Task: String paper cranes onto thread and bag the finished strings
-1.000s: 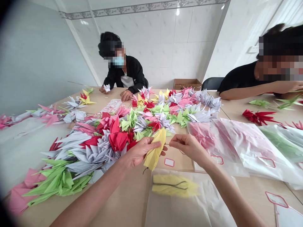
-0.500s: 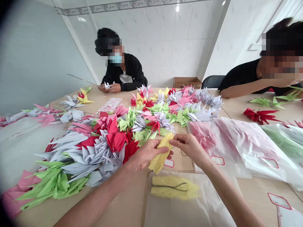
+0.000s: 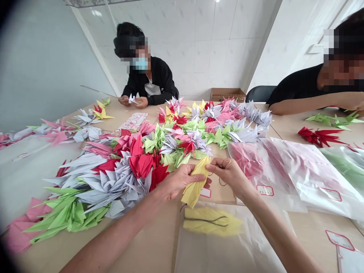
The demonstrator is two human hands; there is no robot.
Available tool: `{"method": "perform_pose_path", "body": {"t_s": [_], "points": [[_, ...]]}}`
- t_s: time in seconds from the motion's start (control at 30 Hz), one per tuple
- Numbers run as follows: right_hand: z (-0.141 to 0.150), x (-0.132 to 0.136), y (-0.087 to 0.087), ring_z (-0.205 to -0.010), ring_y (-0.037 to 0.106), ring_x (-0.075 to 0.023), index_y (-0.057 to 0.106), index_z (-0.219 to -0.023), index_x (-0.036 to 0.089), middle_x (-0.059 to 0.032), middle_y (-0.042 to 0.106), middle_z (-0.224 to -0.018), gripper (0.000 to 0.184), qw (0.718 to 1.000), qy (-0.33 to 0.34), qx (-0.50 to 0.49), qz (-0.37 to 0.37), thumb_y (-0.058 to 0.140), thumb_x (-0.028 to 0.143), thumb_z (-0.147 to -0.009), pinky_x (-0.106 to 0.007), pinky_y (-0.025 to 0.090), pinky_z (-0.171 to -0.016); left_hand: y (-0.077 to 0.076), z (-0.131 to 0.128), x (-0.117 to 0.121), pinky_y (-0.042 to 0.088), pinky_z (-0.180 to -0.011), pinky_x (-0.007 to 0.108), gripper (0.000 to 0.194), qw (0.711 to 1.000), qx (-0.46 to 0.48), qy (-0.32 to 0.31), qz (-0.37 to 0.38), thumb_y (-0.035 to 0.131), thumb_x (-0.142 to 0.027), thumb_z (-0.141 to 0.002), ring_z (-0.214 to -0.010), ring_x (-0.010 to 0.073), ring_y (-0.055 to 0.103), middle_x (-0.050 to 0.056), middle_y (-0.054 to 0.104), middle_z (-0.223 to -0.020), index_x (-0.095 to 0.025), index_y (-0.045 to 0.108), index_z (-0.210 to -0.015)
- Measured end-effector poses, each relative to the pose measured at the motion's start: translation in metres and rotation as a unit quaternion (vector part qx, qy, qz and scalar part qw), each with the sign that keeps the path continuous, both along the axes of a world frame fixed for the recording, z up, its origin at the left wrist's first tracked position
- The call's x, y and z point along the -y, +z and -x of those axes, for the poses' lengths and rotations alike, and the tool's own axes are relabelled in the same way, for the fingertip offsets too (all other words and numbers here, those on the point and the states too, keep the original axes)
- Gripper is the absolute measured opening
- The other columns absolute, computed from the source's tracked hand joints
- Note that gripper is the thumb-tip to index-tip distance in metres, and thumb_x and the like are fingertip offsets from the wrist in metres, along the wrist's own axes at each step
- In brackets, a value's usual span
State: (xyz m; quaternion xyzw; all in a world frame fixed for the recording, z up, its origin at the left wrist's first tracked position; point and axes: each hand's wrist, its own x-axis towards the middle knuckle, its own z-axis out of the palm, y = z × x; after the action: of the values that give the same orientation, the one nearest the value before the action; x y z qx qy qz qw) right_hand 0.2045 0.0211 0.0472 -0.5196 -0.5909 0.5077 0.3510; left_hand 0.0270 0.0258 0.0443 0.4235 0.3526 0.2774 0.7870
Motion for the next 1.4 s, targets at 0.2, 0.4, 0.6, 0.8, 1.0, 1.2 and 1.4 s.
{"method": "perform_pose_path", "body": {"t_s": [0.2, 0.4, 0.6, 0.8, 1.0, 1.2, 1.4], "points": [[0.003, 0.001, -0.004, -0.046, 0.029, -0.0061, 0.055, -0.064, 0.017, 0.0029, 0.045, -0.055, 0.039, 1.000, -0.017, -0.006, 0.013, 0.062, 0.054, -0.073, -0.022, 0.018, -0.041, 0.000, 0.000, 0.000, 0.048, -0.059, 0.027, 0.049, 1.000, 0.001, -0.003, -0.020, 0.078, -0.037, -0.059, -0.066, 0.0163, 0.064, 0.004, 0.065, -0.076, -0.016, 0.056, -0.098], [0.001, 0.000, -0.006, -0.046, 0.021, -0.0033, 0.058, -0.087, 0.018, 0.0063, 0.037, -0.059, 0.038, 0.993, 0.038, -0.072, 0.080, 0.065, 0.053, -0.073, -0.018, 0.013, -0.040, 0.004, -0.001, 0.005, 0.047, -0.060, 0.024, 0.048, 0.999, -0.018, 0.002, -0.036, 0.076, -0.033, -0.064, -0.066, 0.0131, 0.062, -0.001, 0.062, -0.075, -0.021, 0.048, -0.102], [-0.001, 0.000, -0.007, -0.048, 0.022, -0.0025, 0.058, -0.100, 0.018, 0.0024, 0.048, -0.069, 0.044, 0.981, 0.072, -0.135, 0.123, 0.071, 0.046, -0.069, -0.019, 0.011, -0.040, 0.002, -0.001, 0.006, 0.045, -0.057, 0.022, 0.058, 0.999, -0.012, -0.025, -0.036, 0.077, -0.031, -0.063, -0.061, 0.0100, 0.058, -0.004, 0.059, -0.073, -0.022, 0.046, -0.110], [0.001, 0.002, -0.004, -0.050, 0.024, -0.0031, 0.061, -0.096, 0.017, 0.0008, 0.050, -0.073, 0.040, 0.982, 0.094, -0.112, 0.117, 0.069, 0.047, -0.071, -0.020, 0.011, -0.042, -0.005, -0.003, 0.008, 0.044, -0.057, 0.020, 0.064, 0.997, -0.023, -0.005, -0.069, 0.080, -0.028, -0.060, -0.060, 0.0077, 0.056, -0.004, 0.057, -0.078, -0.021, 0.045, -0.112], [0.003, 0.004, 0.002, -0.049, 0.032, -0.0035, 0.062, -0.088, 0.016, 0.0013, 0.050, -0.066, 0.032, 0.992, 0.072, -0.065, 0.086, 0.066, 0.045, -0.074, -0.019, 0.015, -0.042, -0.002, 0.000, 0.003, 0.047, -0.061, 0.024, 0.064, 0.998, 0.016, -0.039, -0.044, 0.080, -0.033, -0.059, -0.062, 0.0102, 0.059, -0.002, 0.060, -0.077, -0.020, 0.049, -0.113], [-0.001, 0.003, 0.003, -0.049, 0.032, -0.0044, 0.064, -0.088, 0.017, 0.0013, 0.051, -0.066, 0.032, 0.997, 0.017, -0.046, 0.062, 0.067, 0.045, -0.073, -0.019, 0.021, -0.042, -0.004, 0.011, -0.009, 0.044, -0.067, 0.025, 0.047, 0.999, -0.006, -0.050, 0.005, 0.079, -0.035, -0.060, -0.073, 0.0127, 0.061, 0.004, 0.066, -0.089, -0.016, 0.065, -0.102], [0.005, 0.003, -0.004, -0.047, 0.038, -0.0065, 0.062, -0.083, 0.018, 0.0012, 0.054, -0.064, 0.031, 0.997, -0.022, -0.062, 0.038, 0.068, 0.045, -0.070, -0.021, 0.024, -0.041, -0.012, 0.005, -0.006, 0.044, -0.061, 0.024, 0.050, 1.000, 0.021, 0.022, -0.005, 0.082, -0.034, -0.053, -0.065, 0.0114, 0.057, 0.003, 0.065, -0.079, -0.010, 0.068, -0.094]]}}
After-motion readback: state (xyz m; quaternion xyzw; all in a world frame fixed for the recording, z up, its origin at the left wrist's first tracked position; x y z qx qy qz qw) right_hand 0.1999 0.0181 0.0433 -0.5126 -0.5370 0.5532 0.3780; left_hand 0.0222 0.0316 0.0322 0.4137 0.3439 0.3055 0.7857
